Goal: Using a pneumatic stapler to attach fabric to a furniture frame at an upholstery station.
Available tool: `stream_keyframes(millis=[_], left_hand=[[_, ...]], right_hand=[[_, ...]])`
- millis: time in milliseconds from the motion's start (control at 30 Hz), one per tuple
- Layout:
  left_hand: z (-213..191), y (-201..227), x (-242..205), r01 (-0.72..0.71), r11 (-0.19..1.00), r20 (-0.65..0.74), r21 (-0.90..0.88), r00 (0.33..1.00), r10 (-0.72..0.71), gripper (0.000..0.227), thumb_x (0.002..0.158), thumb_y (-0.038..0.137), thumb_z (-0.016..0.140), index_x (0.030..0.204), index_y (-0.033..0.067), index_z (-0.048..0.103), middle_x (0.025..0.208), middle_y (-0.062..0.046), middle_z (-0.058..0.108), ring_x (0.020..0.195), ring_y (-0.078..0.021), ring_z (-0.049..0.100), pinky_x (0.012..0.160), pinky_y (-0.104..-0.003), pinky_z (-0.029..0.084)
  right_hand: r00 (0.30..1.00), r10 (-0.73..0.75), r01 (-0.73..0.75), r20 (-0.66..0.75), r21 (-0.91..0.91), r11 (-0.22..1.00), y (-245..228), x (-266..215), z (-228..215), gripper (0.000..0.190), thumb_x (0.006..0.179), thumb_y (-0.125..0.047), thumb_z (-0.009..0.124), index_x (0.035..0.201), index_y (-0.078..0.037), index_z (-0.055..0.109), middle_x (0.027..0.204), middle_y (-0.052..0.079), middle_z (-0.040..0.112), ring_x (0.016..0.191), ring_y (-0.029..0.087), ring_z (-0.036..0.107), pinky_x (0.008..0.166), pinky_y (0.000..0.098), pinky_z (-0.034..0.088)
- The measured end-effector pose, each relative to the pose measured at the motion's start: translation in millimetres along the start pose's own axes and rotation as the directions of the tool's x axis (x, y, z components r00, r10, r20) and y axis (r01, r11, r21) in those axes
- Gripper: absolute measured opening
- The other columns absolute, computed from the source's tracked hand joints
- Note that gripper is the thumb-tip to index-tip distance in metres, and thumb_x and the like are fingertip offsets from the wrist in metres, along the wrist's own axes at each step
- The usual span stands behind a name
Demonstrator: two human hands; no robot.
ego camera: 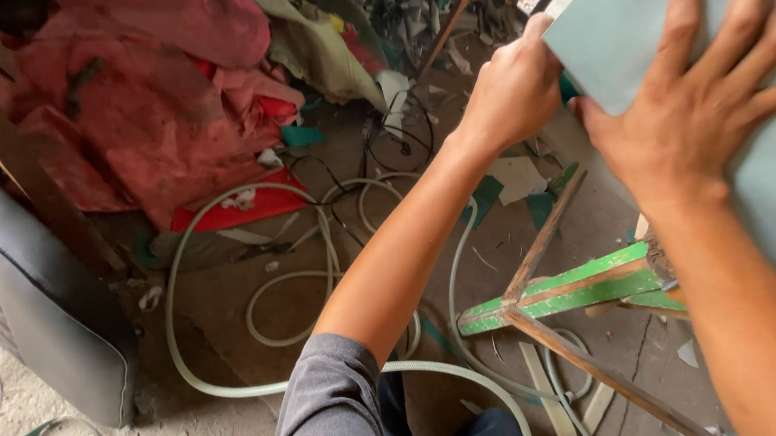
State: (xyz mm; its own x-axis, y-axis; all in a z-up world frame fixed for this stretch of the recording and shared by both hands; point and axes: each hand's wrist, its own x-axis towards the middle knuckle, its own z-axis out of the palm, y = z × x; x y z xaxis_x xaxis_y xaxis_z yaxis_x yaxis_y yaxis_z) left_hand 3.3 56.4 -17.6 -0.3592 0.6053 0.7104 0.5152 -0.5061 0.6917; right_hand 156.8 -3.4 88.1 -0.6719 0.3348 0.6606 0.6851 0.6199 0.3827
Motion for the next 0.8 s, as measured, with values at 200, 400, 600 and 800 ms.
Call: stream_keyframes(millis=[200, 400, 600, 800], left_hand=[[4.6, -16.3, -6.1, 0.081, 0.995, -0.023, -0.049, 0.996, -0.082, 0.022, 0.101, 0.017, 0.053, 0.091, 0.0118, 0.035, 0.074, -0.013, 0.058, 0.062, -0.0315, 0.048, 0.058, -0.043, 0.032], [13.6, -32.5, -4.6, -0.007, 0.996, -0.131, -0.086, 0.991, -0.005, 0.023, 0.098, 0.009, 0.054, 0.086, 0.0121, 0.035, 0.082, -0.005, 0.044, 0.073, -0.0243, 0.039, 0.064, -0.041, 0.029], [7.3, -33.0, -2.0, -0.035, 0.999, -0.074, 0.014, 0.997, 0.036, 0.027, 0.1, 0.015, 0.058, 0.088, 0.0128, 0.035, 0.078, -0.011, 0.052, 0.065, -0.0308, 0.043, 0.058, -0.044, 0.026], [6.9, -34.0, 1.1, -0.026, 0.998, -0.007, 0.05, 1.0, 0.026, 0.029, 0.1, 0.011, 0.061, 0.086, 0.012, 0.036, 0.079, -0.007, 0.047, 0.069, -0.0236, 0.038, 0.059, -0.041, 0.026]], right_hand=[[1.0, 0.001, 0.0, 0.005, -0.257, 0.966, 5.9, -3.4, 2.4, 0.114, 0.087, -0.048, 0.112, 0.166, 0.004, 0.048, 0.163, 0.034, 0.024, 0.147, 0.056, 0.03, 0.1, 0.0813, 0.038], [0.994, 0.075, -0.057, 0.073, -0.216, 0.975, -7.9, 4.2, -3.8, 0.115, 0.085, -0.04, 0.11, 0.165, 0.005, 0.04, 0.161, 0.038, 0.019, 0.146, 0.059, 0.021, 0.101, 0.0908, 0.03], [0.998, 0.05, -0.047, 0.041, -0.062, 0.997, -9.3, 6.2, -1.2, 0.113, 0.078, -0.024, 0.108, 0.158, 0.012, 0.037, 0.156, 0.051, 0.023, 0.141, 0.072, 0.02, 0.099, 0.096, 0.008], [0.999, 0.002, -0.007, -0.05, -0.096, 0.995, -4.1, 5.1, 12.1, 0.116, 0.071, -0.026, 0.11, 0.157, 0.008, 0.039, 0.154, 0.051, 0.032, 0.139, 0.072, 0.028, 0.097, 0.0946, 0.01]])
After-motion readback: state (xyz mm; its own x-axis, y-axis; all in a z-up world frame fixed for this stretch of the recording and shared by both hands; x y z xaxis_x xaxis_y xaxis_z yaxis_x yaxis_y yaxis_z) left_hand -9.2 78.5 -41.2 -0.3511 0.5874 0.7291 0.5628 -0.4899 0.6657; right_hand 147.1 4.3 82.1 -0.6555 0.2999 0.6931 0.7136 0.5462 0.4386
